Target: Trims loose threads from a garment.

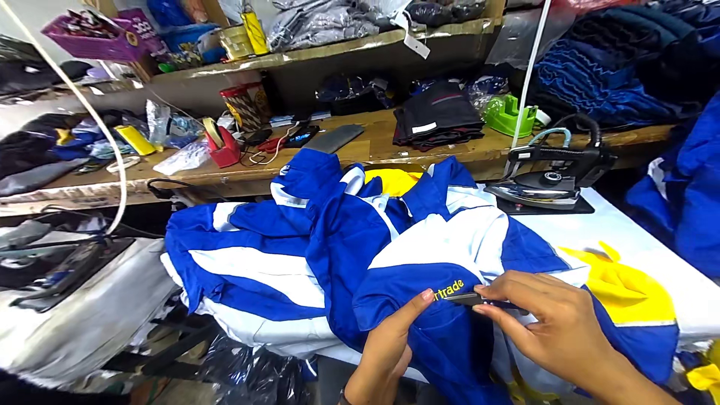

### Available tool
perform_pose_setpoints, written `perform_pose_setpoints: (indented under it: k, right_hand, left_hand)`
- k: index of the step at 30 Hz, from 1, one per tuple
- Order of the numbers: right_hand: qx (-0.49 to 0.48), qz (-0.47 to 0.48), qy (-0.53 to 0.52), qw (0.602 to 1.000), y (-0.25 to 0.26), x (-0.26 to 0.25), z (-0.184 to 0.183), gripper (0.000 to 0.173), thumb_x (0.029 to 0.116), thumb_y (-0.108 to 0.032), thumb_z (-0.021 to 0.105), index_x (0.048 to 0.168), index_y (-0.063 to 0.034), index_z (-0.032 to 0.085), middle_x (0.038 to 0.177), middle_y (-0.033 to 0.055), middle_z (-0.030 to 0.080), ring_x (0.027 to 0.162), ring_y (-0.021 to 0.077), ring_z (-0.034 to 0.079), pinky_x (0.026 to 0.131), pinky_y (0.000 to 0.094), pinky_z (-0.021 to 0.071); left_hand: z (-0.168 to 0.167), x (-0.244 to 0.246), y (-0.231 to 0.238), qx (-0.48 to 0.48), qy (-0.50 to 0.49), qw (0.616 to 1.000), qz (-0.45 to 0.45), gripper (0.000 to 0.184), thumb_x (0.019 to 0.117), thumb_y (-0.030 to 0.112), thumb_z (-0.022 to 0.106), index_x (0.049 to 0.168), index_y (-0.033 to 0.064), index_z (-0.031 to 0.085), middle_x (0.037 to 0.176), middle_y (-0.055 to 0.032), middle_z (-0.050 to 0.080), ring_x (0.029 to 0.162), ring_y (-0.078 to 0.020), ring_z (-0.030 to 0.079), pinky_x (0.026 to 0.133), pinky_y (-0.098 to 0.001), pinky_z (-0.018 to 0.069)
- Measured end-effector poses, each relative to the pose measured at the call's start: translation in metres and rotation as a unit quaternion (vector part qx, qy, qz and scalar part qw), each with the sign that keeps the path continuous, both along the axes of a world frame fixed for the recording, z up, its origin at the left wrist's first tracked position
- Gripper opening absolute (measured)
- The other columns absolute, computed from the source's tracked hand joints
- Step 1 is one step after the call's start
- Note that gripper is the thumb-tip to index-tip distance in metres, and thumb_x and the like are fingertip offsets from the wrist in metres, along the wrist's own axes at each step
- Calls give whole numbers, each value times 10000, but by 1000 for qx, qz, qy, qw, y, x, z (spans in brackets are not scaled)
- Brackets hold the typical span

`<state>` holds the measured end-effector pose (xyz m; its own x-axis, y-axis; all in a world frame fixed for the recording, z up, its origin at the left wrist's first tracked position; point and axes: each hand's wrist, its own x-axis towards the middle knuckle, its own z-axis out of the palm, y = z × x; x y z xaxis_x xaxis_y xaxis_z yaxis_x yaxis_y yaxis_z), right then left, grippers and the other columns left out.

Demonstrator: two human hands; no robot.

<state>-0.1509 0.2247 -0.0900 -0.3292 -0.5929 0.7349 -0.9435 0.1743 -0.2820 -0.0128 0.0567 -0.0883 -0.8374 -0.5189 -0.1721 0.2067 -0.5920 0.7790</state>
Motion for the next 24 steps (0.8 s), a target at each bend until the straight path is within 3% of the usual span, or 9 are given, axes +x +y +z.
perform_pose_setpoints:
  k: [9,17,24]
  right_hand:
    - [-7,10,-11,1000,2,-6,4,309,993,-400,621,1027,-129,766,916,21,744,778,107,657,650,291,490]
    - [10,-8,50,999,0,-9,9,297,1000,-397,612,1026,-153,779,926,23,757,795,147,668,667,325,470]
    - [-7,3,37,999,-1,-10,5,289,1000,-402,628,1029,-158,780,942,26,759,820,137,668,701,322,470]
  left_hand:
    - [0,1,1,-15,-7,1000,2,137,976,43,631,1082,-14,696,991,-105,751,962,-161,725,921,-342,586]
    - [0,-1,3,-50,2,998,31,125,938,13,680,1057,-22,701,974,-102,752,958,-153,723,922,-335,584]
    - [-1,1,2,-46,6,998,32,133,928,5,688,1057,-26,698,976,-111,749,957,-161,722,919,-341,585]
